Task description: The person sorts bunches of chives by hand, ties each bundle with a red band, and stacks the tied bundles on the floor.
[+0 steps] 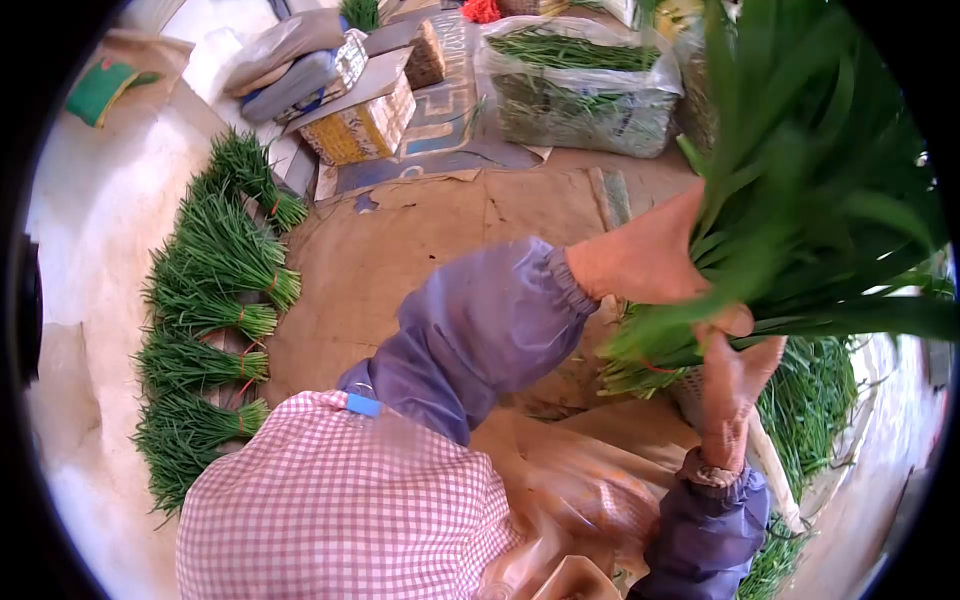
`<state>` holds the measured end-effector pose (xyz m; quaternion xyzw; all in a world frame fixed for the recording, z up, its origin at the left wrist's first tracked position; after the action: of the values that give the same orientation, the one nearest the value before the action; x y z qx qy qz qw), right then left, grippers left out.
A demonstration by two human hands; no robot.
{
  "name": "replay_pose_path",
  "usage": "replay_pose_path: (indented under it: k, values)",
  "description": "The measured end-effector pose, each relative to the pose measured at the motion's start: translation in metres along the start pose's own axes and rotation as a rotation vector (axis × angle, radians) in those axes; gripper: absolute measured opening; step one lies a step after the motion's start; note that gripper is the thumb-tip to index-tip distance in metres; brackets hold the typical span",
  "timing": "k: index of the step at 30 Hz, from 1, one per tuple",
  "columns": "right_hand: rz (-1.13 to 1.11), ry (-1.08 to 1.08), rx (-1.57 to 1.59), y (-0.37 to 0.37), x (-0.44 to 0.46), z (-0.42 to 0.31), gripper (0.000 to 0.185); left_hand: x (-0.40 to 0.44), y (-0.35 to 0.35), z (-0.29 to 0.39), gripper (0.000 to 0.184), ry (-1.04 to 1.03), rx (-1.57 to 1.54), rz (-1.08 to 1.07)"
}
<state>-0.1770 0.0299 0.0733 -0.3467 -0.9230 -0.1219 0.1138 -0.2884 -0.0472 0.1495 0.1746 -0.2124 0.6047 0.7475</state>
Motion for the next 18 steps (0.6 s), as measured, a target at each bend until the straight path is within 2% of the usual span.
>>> replay_pose_path:
  k: [3, 6, 7, 9, 11, 12, 15, 17, 18]
  values:
    - [-0.107, 0.072, -0.204, -0.044, 0.009, 0.003, 0.054, -0.033, 0.031, 0.009, 0.103, -0.111, 0.403, 0.014]
    - [-0.114, -0.086, -0.197, -0.079, 0.018, 0.018, 0.053, -0.076, 0.064, 0.027, 0.111, -0.141, 0.375, 0.296]
    - [-0.134, -0.092, -0.206, -0.092, 0.022, 0.018, 0.053, -0.087, 0.072, 0.026, 0.114, -0.031, 0.165, 0.283]
    - [-0.174, -0.076, -0.211, -0.116, 0.027, 0.017, 0.043, -0.109, 0.083, 0.017, 0.118, 0.068, -0.054, 0.298]
    - [-0.178, -0.071, -0.174, -0.134, 0.033, 0.035, 0.030, -0.132, 0.104, 0.030, 0.122, -0.066, 0.433, 0.412]
    - [-0.279, -0.161, -0.066, -0.152, 0.033, 0.047, 0.022, -0.141, 0.111, 0.031, 0.122, -0.070, 0.440, 0.425]
    - [-0.430, -0.379, -0.147, -0.184, 0.021, 0.052, 0.011, -0.169, 0.118, 0.032, 0.124, -0.100, 0.386, 0.459]
    - [-0.453, -0.382, -0.337, -0.195, 0.013, 0.044, 0.013, -0.181, 0.114, 0.039, 0.124, -0.019, 0.604, 0.451]
    - [-0.457, -0.383, -0.400, -0.200, 0.010, 0.044, 0.013, -0.186, 0.112, 0.041, 0.124, -0.021, 0.595, 0.447]
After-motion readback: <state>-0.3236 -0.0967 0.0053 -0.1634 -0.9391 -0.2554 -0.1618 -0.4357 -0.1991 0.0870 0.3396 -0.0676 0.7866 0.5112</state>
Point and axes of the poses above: each hand's wrist, its own x-axis towards the middle knuckle, its own y-axis out of the back of the hand, z = x × y, the point moved 9 cm from there along x, towards the middle knuckle, and after that the axes turned 13 degrees about -z, right-handed, at the moved point
